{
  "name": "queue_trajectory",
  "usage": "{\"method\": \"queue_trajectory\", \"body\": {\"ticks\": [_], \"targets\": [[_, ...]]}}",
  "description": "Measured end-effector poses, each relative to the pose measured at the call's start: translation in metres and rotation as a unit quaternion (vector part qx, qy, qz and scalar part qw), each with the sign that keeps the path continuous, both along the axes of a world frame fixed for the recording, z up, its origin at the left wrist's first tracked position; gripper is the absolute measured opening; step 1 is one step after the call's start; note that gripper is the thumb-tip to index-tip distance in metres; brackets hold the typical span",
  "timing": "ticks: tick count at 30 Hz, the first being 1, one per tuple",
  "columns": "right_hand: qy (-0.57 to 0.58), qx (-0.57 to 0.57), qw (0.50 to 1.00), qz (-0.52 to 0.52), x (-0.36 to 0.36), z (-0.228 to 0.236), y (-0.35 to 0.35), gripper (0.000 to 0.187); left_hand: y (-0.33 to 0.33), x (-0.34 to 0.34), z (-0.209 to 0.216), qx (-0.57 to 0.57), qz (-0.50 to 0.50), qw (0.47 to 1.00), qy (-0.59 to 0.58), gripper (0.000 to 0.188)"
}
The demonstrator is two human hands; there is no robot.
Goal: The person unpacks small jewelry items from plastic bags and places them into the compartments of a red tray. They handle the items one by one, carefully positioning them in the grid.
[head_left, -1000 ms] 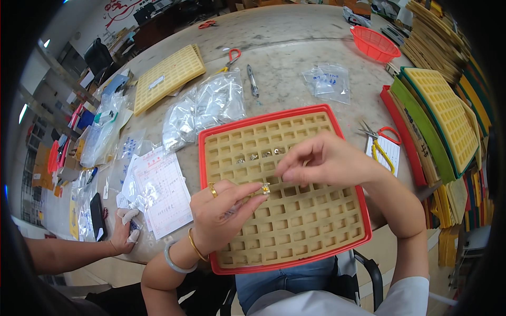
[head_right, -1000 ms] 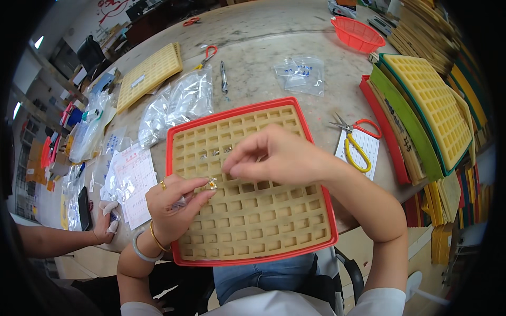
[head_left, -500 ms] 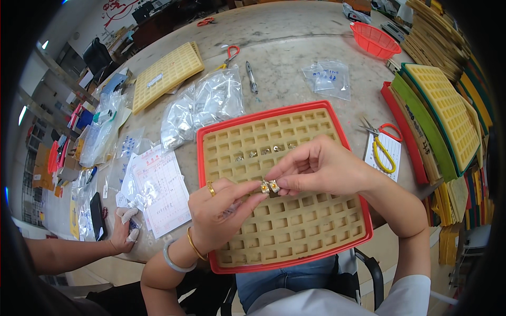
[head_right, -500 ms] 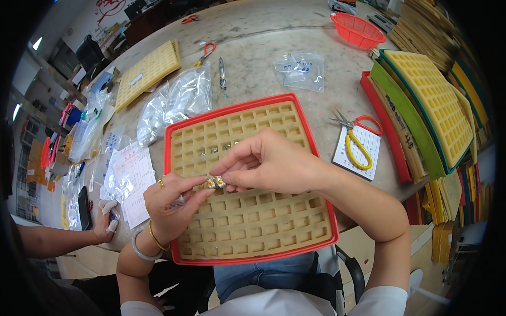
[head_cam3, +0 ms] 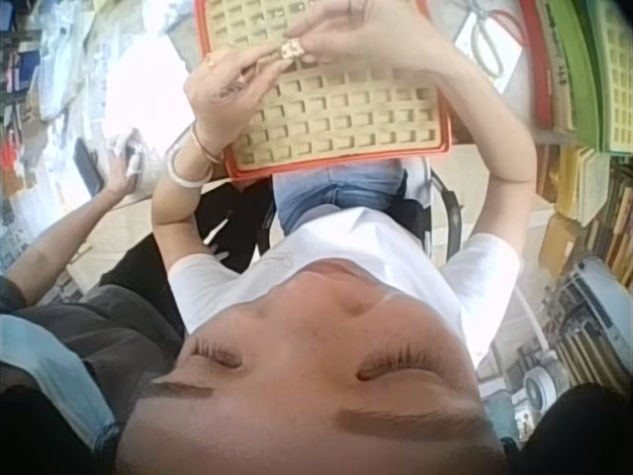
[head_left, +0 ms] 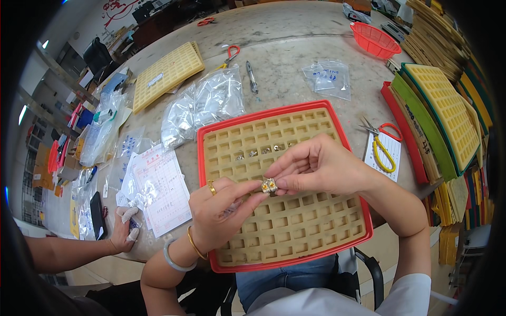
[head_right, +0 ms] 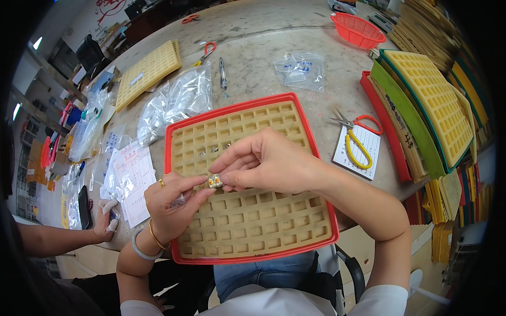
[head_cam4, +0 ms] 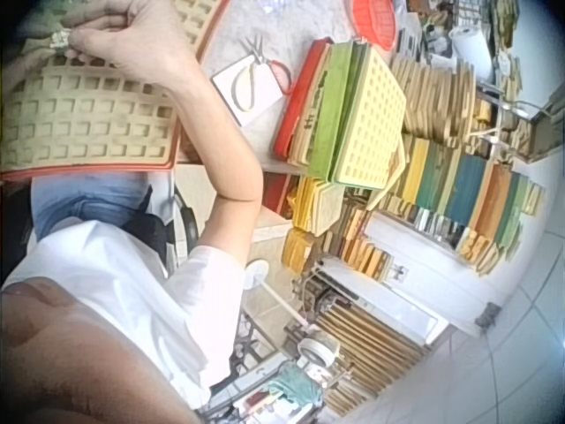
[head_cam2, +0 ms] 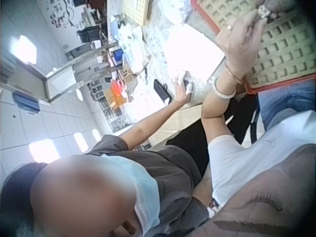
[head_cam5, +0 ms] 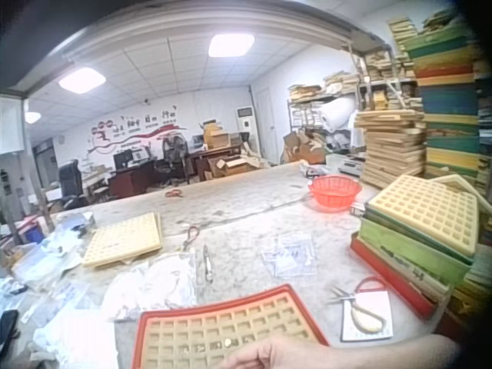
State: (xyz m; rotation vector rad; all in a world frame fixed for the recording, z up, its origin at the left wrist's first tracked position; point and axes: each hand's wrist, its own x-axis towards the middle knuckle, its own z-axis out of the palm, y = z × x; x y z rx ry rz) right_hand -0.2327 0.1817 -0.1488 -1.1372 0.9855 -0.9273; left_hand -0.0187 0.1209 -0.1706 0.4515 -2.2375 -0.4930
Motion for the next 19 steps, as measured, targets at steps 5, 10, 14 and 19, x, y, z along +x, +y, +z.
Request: {"method": "queue_trajectory", "body": {"ticks": [5,10,14,19], "targets": [[-0.002,-0.013,1.0,-0.006,0.001,-0.003,0.002,0.023,0.001,-0.003,0.003,-0.001,0.002,1.0,-0.002,0.025],[0.085,-0.072,0.992,-0.054,-0.003,0.001,-0.002,0.019,0.001,0.004,0.0,-0.001,0.018,1.0,0.002,0.023],[0.256,-0.222,0.912,-0.232,-0.03,0.008,-0.01,0.019,0.0,-0.003,0.001,0.034,0.02,0.999,-0.021,0.022],[0.418,-0.396,0.773,-0.267,-0.033,-0.001,-0.015,0.02,-0.007,-0.001,-0.004,0.095,0.064,0.993,-0.033,0.023]]}}
